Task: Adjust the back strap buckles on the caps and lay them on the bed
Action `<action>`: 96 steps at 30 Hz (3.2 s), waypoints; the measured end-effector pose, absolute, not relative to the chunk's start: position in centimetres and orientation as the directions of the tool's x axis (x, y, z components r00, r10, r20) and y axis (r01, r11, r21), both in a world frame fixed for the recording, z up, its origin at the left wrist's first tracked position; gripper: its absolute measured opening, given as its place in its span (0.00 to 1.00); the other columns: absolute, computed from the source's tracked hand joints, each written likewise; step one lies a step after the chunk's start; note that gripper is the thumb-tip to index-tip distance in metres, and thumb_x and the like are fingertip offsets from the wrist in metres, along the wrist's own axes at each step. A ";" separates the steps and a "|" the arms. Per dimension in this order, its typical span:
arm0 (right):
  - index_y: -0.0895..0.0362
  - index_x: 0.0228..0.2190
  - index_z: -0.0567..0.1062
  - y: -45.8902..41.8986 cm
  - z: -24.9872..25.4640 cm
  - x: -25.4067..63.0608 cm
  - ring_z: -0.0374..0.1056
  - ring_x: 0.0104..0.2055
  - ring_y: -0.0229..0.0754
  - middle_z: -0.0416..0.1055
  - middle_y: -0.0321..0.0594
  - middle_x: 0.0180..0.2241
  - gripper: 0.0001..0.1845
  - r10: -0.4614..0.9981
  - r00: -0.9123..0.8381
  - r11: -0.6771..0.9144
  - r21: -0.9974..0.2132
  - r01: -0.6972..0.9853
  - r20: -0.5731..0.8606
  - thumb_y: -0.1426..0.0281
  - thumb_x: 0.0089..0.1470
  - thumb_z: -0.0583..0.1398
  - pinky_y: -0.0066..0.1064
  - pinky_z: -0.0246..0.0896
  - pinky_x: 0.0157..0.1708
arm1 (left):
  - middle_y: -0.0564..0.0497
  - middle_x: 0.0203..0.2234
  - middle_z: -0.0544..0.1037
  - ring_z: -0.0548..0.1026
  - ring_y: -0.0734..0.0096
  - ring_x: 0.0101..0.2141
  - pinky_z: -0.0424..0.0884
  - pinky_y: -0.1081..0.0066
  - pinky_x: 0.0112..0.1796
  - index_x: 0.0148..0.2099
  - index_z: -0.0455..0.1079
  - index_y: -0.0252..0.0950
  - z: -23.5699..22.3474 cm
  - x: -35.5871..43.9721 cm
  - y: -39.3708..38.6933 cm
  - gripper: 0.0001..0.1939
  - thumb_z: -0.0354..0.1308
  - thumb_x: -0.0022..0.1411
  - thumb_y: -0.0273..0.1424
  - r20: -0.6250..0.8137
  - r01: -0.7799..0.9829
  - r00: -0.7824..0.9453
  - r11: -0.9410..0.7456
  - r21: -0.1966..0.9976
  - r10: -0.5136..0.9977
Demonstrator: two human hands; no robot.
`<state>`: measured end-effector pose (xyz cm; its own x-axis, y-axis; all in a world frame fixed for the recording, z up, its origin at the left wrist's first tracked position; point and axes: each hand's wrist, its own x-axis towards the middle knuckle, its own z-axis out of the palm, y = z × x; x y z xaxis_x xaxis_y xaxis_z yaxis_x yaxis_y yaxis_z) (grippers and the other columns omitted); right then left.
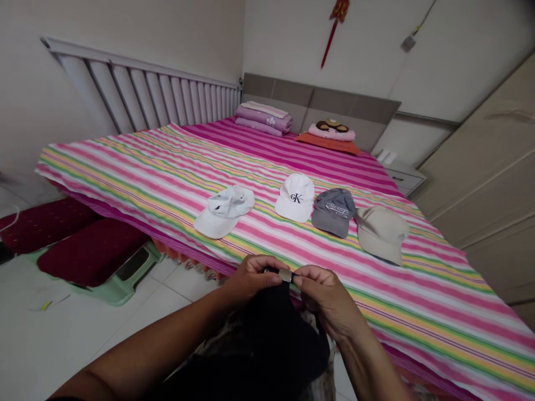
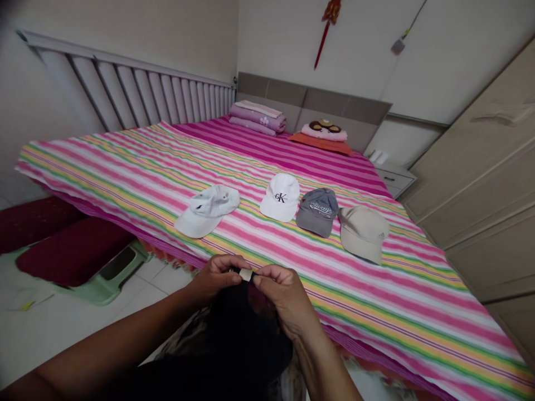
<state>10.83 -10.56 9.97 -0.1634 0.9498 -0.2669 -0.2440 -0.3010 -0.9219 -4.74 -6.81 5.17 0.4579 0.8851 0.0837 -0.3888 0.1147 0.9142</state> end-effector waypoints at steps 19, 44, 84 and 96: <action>0.61 0.18 0.71 -10.7 10.4 11.1 0.47 0.12 0.26 0.57 0.26 0.10 0.08 0.971 -0.118 -0.219 -0.973 -0.072 -0.209 0.70 0.38 0.63 0.20 0.39 0.12 | 0.48 0.28 0.74 0.71 0.72 0.31 0.66 0.72 0.33 0.38 0.73 0.33 5.4 -5.1 -6.3 0.11 0.59 0.51 0.31 0.495 -0.116 0.424 -0.497 0.860 0.758; 0.60 0.19 0.68 -11.5 11.4 11.4 0.44 0.13 0.26 0.56 0.27 0.11 0.11 0.947 -0.217 -0.265 -0.958 -0.106 -0.238 0.66 0.42 0.62 0.21 0.35 0.13 | 0.50 0.29 0.76 0.71 0.72 0.32 0.61 0.63 0.45 0.39 0.69 0.35 8.5 -5.6 -7.8 0.10 0.51 0.58 0.34 0.682 0.259 0.486 -0.835 0.486 0.547; 0.59 0.19 0.65 -11.8 10.9 11.1 0.44 0.12 0.25 0.61 0.29 0.13 0.12 0.959 -0.176 -0.249 -0.957 -0.150 -0.222 0.66 0.41 0.62 0.22 0.35 0.13 | 0.51 0.31 0.76 0.72 0.73 0.34 0.53 0.60 0.52 0.40 0.67 0.37 8.4 -5.8 -7.7 0.11 0.51 0.57 0.36 0.567 0.283 0.543 -0.770 0.572 0.620; 0.59 0.21 0.68 -11.7 10.5 12.5 0.50 0.14 0.28 0.59 0.29 0.14 0.09 0.958 -0.187 -0.218 -0.976 0.005 -0.215 0.66 0.43 0.61 0.21 0.42 0.15 | 0.51 0.31 0.75 0.72 0.74 0.34 0.49 0.61 0.53 0.38 0.66 0.36 8.9 -6.1 -7.5 0.09 0.53 0.56 0.35 0.542 0.220 0.588 -0.764 0.607 0.600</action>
